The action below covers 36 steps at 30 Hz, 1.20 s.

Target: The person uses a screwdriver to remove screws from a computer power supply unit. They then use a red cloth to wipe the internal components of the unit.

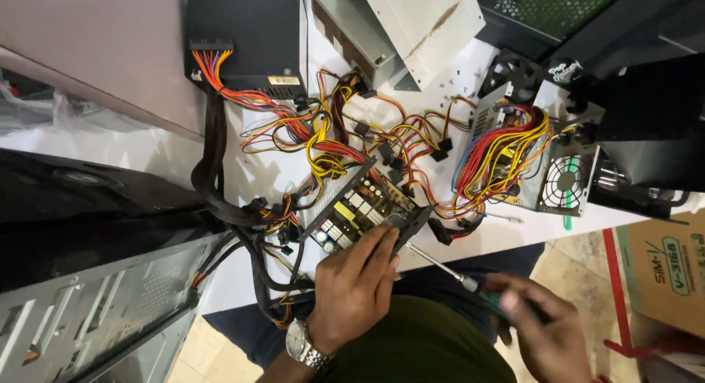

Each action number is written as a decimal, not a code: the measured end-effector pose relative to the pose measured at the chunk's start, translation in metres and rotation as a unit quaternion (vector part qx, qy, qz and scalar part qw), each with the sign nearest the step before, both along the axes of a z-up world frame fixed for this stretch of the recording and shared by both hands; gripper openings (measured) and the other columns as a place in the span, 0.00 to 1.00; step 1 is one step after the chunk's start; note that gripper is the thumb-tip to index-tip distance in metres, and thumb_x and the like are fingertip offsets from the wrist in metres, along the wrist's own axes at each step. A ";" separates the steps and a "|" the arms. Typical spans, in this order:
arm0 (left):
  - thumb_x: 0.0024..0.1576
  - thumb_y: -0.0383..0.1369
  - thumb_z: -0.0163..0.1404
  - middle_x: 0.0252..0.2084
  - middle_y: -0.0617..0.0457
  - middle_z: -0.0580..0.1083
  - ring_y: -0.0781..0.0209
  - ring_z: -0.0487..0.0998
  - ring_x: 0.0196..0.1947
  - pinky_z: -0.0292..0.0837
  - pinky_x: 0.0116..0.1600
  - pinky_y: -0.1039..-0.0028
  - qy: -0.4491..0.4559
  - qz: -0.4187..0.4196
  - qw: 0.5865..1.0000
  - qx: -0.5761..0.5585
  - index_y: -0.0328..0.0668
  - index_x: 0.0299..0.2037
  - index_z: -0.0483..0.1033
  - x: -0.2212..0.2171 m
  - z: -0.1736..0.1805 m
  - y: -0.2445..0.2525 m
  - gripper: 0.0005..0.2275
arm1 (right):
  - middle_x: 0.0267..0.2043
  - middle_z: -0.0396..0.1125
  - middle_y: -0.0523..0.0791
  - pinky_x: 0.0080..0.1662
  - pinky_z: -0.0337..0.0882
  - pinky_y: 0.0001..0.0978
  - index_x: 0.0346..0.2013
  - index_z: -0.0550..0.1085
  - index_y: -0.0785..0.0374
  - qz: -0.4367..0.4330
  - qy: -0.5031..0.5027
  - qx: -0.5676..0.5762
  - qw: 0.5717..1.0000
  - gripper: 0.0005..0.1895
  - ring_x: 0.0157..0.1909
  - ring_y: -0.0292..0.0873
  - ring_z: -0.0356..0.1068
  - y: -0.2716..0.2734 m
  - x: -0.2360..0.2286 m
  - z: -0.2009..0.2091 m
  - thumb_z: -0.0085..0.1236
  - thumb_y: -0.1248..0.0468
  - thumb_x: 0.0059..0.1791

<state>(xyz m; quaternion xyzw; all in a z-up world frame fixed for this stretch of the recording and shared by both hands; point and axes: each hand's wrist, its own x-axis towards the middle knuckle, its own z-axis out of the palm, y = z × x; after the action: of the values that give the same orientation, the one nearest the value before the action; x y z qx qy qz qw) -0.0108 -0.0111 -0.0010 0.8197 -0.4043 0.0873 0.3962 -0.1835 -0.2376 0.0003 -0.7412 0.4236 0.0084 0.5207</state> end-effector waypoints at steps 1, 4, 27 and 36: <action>0.65 0.30 0.48 0.54 0.38 0.76 0.49 0.84 0.37 0.80 0.32 0.63 0.002 0.001 1.000 0.002 0.28 0.54 0.77 0.000 0.000 0.001 0.13 | 0.44 0.83 0.46 0.53 0.71 0.33 0.44 0.85 0.63 0.001 0.002 0.002 1.000 0.17 0.47 0.39 0.76 -0.005 0.005 -0.002 0.58 0.58 0.48; 0.65 0.30 0.49 0.55 0.38 0.76 0.49 0.83 0.38 0.80 0.33 0.64 -0.005 -0.007 1.000 0.010 0.27 0.54 0.77 0.000 0.001 0.000 0.13 | 0.29 0.70 0.76 0.16 0.41 0.26 0.47 0.78 0.85 -0.155 0.070 0.312 0.935 0.19 0.11 0.42 0.43 -0.011 0.008 -0.006 0.56 0.68 0.50; 0.65 0.30 0.50 0.55 0.39 0.76 0.47 0.83 0.44 0.82 0.42 0.61 -0.020 0.011 1.000 0.011 0.29 0.55 0.77 0.000 0.006 0.001 0.13 | 0.31 0.76 0.61 0.26 0.61 0.38 0.43 0.82 0.74 -0.158 0.045 0.190 0.968 0.19 0.25 0.49 0.63 0.004 -0.008 -0.024 0.52 0.59 0.56; 0.64 0.29 0.51 0.54 0.40 0.77 0.49 0.83 0.39 0.81 0.39 0.63 -0.032 0.021 0.999 0.010 0.30 0.54 0.77 -0.002 0.009 0.002 0.12 | 0.28 0.73 0.69 0.14 0.61 0.43 0.46 0.77 0.79 -0.109 -0.086 0.209 0.968 0.16 0.17 0.59 0.66 0.008 -0.012 -0.026 0.48 0.66 0.54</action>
<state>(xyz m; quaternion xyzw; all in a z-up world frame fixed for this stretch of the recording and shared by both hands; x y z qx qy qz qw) -0.0132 -0.0093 0.0080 0.8288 -0.4000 0.1178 0.3731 -0.1960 -0.2300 -0.0262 -0.5631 0.4445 -0.0241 0.6963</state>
